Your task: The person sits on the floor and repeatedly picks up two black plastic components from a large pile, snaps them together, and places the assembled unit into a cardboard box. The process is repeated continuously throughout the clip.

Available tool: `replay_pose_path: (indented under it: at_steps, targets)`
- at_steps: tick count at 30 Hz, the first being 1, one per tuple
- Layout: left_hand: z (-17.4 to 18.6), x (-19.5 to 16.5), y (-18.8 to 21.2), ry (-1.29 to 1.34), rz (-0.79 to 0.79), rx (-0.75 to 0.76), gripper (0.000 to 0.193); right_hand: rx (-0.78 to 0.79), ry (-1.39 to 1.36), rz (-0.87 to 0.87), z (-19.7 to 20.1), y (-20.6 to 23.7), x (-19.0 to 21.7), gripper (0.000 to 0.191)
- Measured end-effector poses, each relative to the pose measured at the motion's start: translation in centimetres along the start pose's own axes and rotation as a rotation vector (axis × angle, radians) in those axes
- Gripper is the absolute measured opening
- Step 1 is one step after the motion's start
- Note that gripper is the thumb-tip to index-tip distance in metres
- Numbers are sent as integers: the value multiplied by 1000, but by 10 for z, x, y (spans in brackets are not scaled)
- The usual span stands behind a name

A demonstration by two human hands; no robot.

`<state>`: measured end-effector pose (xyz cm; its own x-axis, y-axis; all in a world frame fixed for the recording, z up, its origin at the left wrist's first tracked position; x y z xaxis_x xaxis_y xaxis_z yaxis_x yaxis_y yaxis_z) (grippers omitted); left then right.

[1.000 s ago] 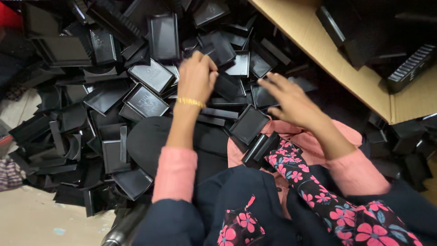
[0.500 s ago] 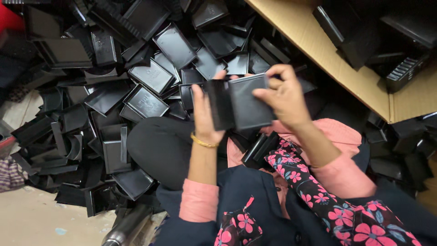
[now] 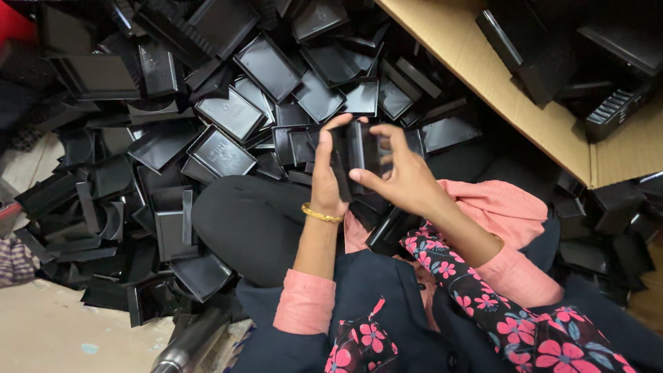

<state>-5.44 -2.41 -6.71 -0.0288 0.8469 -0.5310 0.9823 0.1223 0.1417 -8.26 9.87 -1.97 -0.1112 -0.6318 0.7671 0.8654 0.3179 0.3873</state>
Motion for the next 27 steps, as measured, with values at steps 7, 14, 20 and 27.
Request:
replay_pose_path:
  at_steps: [7, 14, 20, 27]
  targets:
    - [5, -9, -3, -52, -67, -108, 62, -75, -255, 280, 22, 18, 30, 76]
    - [-4, -6, 1, -209, -115, -137, 60, -47, -146, 216, 7, 23, 32, 74]
    - [-7, -35, -5, -579, -293, -77, 59, 284, -475, 95, -10, 12, 12, 66]
    - [16, -89, 13, -1112, -620, -399, 66, -25, -78, 313, -3, 34, 24, 59]
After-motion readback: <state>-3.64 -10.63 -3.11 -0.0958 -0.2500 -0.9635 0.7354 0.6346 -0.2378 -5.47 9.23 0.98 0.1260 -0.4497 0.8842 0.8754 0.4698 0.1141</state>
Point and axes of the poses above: each hand's wrist, its own y-axis away from the middle knuckle, its own z-axis out of the back of the hand, x = y × z, the point moved 9 cm from there along -y, towards the middle knuckle, and after that the axes turned 2 degrees about -z, right-handed, at the moved point
